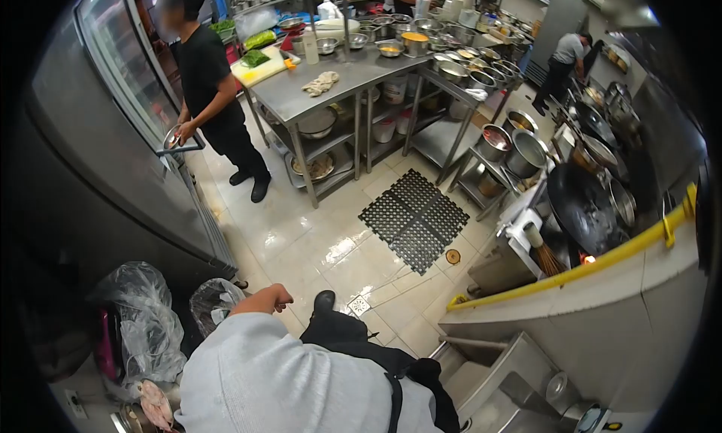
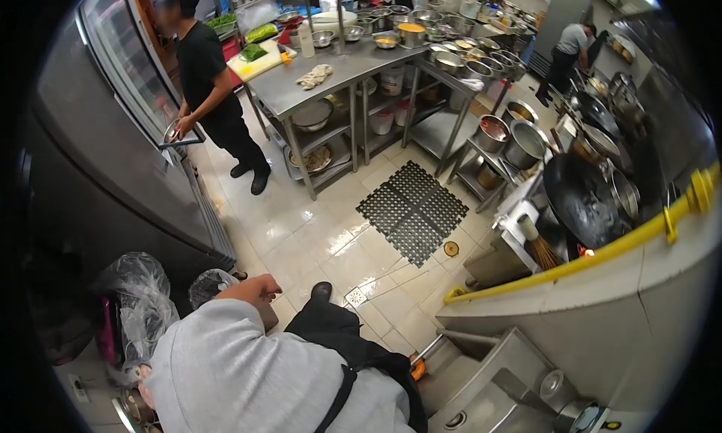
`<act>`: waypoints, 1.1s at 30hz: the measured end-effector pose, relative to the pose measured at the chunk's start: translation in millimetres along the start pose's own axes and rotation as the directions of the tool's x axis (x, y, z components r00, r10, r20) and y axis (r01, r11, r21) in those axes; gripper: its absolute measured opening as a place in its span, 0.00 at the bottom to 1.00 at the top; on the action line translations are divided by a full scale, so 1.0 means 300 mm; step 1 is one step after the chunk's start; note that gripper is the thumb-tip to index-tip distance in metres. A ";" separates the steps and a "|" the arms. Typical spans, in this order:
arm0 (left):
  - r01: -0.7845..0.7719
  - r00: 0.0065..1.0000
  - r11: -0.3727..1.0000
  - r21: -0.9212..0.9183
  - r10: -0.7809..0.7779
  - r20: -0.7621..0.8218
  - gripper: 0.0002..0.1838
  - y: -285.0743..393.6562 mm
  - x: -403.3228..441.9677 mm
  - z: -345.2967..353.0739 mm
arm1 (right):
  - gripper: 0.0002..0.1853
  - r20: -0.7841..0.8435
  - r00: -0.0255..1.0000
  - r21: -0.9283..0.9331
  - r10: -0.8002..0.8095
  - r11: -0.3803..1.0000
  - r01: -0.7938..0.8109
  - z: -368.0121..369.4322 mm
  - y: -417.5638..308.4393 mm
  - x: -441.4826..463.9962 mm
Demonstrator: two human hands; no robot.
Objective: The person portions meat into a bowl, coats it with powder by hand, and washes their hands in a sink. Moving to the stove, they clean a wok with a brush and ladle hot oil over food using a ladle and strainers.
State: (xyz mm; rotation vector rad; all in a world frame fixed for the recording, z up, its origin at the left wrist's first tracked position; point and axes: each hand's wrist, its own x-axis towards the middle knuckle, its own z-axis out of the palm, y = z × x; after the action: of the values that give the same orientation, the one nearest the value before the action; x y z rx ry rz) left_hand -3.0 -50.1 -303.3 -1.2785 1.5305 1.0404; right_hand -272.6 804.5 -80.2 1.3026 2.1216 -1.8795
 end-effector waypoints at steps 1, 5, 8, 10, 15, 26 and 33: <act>0.016 1.000 0.997 -0.072 -0.015 0.017 0.21 -0.047 0.039 -0.043 | 0.27 0.010 1.000 -0.044 0.010 0.999 -0.009 0.054 -0.010 -0.032; -0.235 0.939 0.504 0.831 0.338 0.061 0.32 -0.380 0.457 -0.208 | 0.28 0.080 0.995 -0.237 0.051 0.971 -0.031 0.333 -0.033 -0.187; -0.335 0.915 0.617 0.712 0.393 0.090 0.28 -0.409 0.198 -0.369 | 0.29 0.178 0.980 -0.381 0.086 0.924 -0.011 0.553 -0.036 -0.295; 0.201 0.974 0.860 -0.470 -0.224 0.007 0.25 -0.425 0.161 -0.464 | 0.29 0.338 0.936 -0.449 0.096 0.891 0.071 0.756 -0.072 -0.348; -0.316 0.891 0.946 0.078 0.324 -0.317 0.16 -0.232 0.337 -0.881 | 0.27 0.652 0.758 -0.298 -0.032 0.908 0.295 1.393 -0.173 -0.554; -0.560 0.756 0.792 -0.243 0.369 -0.541 0.12 0.294 0.068 -1.623 | 0.30 0.526 0.849 -0.851 0.053 0.014 0.526 2.683 0.120 -0.292; -0.716 0.614 0.640 -0.279 0.388 -0.688 0.11 0.552 -0.017 -2.155 | 0.23 0.695 0.704 -0.715 0.145 0.036 0.699 3.262 0.052 -0.516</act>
State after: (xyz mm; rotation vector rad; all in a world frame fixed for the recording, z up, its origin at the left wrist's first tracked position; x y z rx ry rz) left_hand -232.0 -645.0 -106.1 -1.6127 2.3478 1.7092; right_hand -640.2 -93.4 -280.5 -0.1961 2.3662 -0.1930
